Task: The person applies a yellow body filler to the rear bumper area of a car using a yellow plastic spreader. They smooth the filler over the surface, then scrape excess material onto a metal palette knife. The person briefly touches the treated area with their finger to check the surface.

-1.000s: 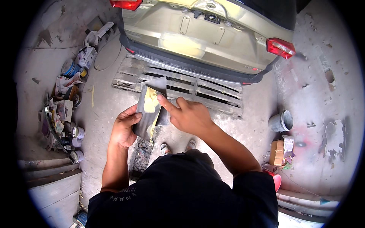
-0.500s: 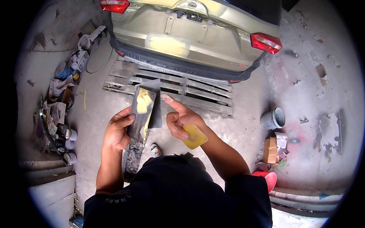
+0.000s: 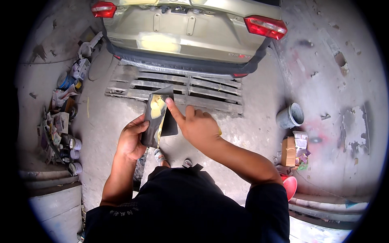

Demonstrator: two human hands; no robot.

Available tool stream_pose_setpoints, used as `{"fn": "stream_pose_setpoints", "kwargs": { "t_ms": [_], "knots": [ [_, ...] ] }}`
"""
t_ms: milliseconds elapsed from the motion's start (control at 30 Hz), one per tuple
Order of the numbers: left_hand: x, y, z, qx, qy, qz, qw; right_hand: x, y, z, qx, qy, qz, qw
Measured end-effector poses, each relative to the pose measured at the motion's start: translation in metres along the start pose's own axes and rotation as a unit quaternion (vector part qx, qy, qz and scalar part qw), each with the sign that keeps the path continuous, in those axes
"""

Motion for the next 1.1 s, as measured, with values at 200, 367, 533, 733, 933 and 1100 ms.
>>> {"fn": "stream_pose_setpoints", "kwargs": {
  "t_ms": [200,367,533,733,933,1100],
  "knots": [
    [0.008,-0.011,0.020,0.004,-0.022,-0.025,0.999,0.023,0.003,-0.009,-0.026,-0.037,0.014,0.999],
    [0.020,-0.022,0.032,-0.006,-0.032,-0.036,0.999,0.014,0.007,-0.010,0.004,-0.040,-0.024,0.999],
    [0.021,-0.010,0.033,0.012,-0.042,-0.039,0.998,0.028,0.008,-0.010,-0.007,0.024,-0.031,0.999],
    [0.023,0.006,0.009,0.011,-0.109,-0.048,0.993,0.029,0.015,-0.020,-0.200,-0.076,-0.007,0.977],
    [0.026,0.013,0.004,-0.010,-0.142,-0.053,0.988,0.023,0.008,-0.038,-0.858,-0.205,0.124,0.455],
    [0.025,0.015,0.002,0.007,-0.127,-0.045,0.991,0.023,-0.005,-0.029,-0.977,-0.101,0.132,0.131]
  ]
}}
Point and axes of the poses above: each hand's wrist, its own x-axis away from the middle knuckle, its own y-axis out of the back of the hand, z = x × y, the point moved 2 cm from there along -x, towards the middle knuckle, and after that the axes turned 5 degrees about -y, right-handed, at the moved point
